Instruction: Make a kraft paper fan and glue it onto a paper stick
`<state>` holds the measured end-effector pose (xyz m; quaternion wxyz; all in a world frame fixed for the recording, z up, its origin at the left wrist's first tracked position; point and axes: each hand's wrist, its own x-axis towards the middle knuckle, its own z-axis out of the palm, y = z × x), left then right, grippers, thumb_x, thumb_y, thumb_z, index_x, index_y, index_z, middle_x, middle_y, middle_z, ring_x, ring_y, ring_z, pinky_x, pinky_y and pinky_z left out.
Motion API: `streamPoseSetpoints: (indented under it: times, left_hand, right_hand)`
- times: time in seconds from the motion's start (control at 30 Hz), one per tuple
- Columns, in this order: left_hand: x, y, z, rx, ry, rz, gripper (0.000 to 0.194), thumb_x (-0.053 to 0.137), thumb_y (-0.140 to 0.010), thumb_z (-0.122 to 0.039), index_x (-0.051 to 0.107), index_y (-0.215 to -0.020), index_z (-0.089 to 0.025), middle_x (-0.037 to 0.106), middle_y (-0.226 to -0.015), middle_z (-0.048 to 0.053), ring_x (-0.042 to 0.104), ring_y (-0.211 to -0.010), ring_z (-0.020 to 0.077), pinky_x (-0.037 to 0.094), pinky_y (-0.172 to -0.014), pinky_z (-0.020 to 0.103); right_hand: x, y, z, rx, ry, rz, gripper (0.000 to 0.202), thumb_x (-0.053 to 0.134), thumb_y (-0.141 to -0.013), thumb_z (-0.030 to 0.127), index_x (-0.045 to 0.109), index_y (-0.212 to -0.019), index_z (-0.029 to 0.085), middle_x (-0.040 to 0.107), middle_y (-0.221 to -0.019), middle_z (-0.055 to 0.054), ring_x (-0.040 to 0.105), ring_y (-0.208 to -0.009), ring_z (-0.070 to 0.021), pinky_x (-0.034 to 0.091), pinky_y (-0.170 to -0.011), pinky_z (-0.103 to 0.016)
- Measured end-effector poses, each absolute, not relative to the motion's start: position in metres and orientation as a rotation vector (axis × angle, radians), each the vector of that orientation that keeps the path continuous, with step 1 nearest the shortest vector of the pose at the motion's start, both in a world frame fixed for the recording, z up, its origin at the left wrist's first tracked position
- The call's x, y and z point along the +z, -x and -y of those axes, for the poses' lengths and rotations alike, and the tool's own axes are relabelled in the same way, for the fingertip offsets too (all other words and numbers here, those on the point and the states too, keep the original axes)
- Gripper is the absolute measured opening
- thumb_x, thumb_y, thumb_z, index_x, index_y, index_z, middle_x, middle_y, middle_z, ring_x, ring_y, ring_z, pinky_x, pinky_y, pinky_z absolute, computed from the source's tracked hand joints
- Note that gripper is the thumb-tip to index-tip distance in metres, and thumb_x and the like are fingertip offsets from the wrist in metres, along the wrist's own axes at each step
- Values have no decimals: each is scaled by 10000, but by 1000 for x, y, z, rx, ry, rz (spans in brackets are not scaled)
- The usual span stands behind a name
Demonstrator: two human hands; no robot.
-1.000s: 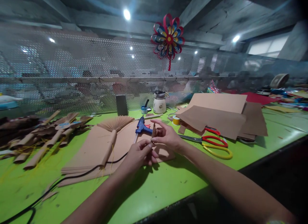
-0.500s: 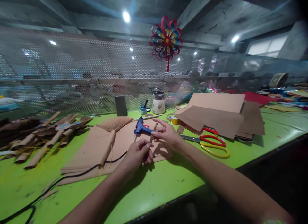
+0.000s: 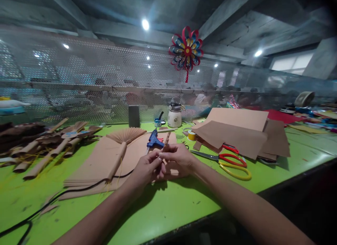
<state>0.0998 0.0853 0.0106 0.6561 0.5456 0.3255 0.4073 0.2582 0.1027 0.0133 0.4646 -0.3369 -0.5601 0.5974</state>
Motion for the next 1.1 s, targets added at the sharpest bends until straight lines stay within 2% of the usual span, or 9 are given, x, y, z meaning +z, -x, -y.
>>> streamPoseSetpoints:
  times: [0.13, 0.23, 0.47, 0.63, 0.73, 0.9, 1.0, 1.1]
  left_hand:
    - [6, -100, -91, 898, -1250, -751, 279, 692, -746, -385, 571, -807, -140, 652, -558, 28, 561, -413, 85, 419, -418, 160]
    - [5, -100, -93, 886, -1231, -761, 301, 705, -727, -402, 577, -791, -137, 671, -578, 45, 587, -431, 97, 442, -432, 171]
    - [8, -103, -91, 865, -1214, -859, 331, 728, -694, -431, 579, -722, -137, 655, -536, 30, 558, -390, 87, 381, -380, 155]
    - [6, -104, -91, 902, -1202, -861, 345, 740, -670, -440, 566, -693, -143, 630, -507, 11, 540, -381, 86, 355, -366, 157]
    - [4, -103, -93, 913, -1200, -850, 302, 748, -672, -396, 602, -725, -137, 639, -541, 18, 534, -395, 84, 369, -381, 168]
    - [0, -103, -99, 919, -1142, -781, 275, 779, -641, -344, 620, -723, -136, 659, -597, 39, 566, -454, 100, 472, -480, 220]
    - [-3, -102, -102, 921, -1121, -762, 301, 800, -612, -326, 626, -764, -133, 669, -616, 45, 585, -485, 108, 498, -521, 232]
    - [-5, -100, -103, 926, -1143, -786, 269, 761, -664, -321, 632, -802, -130, 671, -632, 49, 599, -496, 118, 496, -499, 225]
  right_hand:
    - [11, -256, -103, 1406, 823, 1329, 335, 835, -583, 361, 677, -730, 105, 611, -622, -15, 562, -574, -129, 437, -576, -284]
    - [13, -257, -102, 1363, 813, 1326, 281, 825, -592, 332, 644, -640, 123, 585, -571, 9, 529, -542, -109, 399, -545, -259]
    - [18, -253, -98, 1324, 872, 1220, 264, 827, -550, 288, 619, -561, 127, 549, -503, 31, 435, -473, -72, 317, -477, -229]
    - [12, -250, -102, 1307, 875, 1158, 291, 820, -574, 307, 601, -533, 121, 517, -448, 40, 396, -423, -52, 275, -448, -215]
    - [10, -249, -105, 1306, 875, 1134, 294, 810, -599, 341, 622, -569, 117, 550, -473, 22, 421, -422, -58, 288, -443, -215]
    - [15, -249, -104, 1280, 898, 1130, 321, 822, -583, 365, 617, -561, 118, 554, -479, 15, 433, -427, -64, 315, -438, -219]
    - [19, -252, -102, 1318, 850, 1198, 289, 818, -596, 343, 636, -595, 118, 555, -512, 16, 459, -462, -70, 348, -460, -223]
    - [19, -255, -102, 1347, 840, 1301, 249, 820, -587, 301, 662, -658, 122, 588, -577, 5, 503, -511, -87, 400, -497, -235]
